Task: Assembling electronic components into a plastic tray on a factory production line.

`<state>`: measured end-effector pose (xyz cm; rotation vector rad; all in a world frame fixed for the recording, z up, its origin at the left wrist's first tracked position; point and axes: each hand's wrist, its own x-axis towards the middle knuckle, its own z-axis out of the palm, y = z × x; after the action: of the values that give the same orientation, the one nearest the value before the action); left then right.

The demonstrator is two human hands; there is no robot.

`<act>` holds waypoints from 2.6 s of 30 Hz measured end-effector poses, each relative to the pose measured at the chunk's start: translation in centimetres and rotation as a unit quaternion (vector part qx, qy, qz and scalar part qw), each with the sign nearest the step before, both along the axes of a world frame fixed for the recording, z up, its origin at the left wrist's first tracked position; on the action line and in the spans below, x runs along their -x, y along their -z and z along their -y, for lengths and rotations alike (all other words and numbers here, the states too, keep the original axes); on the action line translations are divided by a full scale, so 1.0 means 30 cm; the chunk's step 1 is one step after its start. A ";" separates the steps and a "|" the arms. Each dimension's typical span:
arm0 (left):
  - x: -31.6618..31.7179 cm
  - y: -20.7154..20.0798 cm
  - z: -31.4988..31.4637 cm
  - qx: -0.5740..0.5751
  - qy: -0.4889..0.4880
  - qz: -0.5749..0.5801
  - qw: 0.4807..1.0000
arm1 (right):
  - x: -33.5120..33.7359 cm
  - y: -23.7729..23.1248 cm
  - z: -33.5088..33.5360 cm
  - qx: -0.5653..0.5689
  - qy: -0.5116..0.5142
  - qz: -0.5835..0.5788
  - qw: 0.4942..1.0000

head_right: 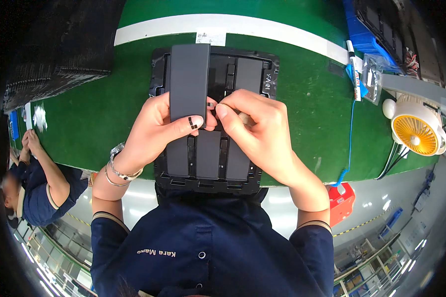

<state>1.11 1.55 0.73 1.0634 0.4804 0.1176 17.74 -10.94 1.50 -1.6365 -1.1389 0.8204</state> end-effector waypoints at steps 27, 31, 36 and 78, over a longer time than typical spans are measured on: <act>0.015 0.002 0.032 -0.065 -0.022 -0.003 0.998 | 0.016 0.002 -0.008 0.027 -0.006 -0.048 0.998; 0.016 0.000 0.033 -0.073 -0.023 -0.008 0.997 | 0.016 0.001 -0.008 0.031 -0.005 -0.045 0.998; 0.016 -0.001 0.033 -0.097 -0.016 -0.018 0.995 | 0.013 0.003 -0.007 0.031 -0.012 -0.027 0.999; -0.013 0.012 -0.011 -0.275 -0.005 -0.056 0.960 | 0.019 0.026 0.007 -0.014 -0.078 0.102 0.992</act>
<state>1.50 1.87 0.37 1.6206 0.5723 0.2087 17.17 -11.14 0.73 -1.6522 -1.4296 0.7439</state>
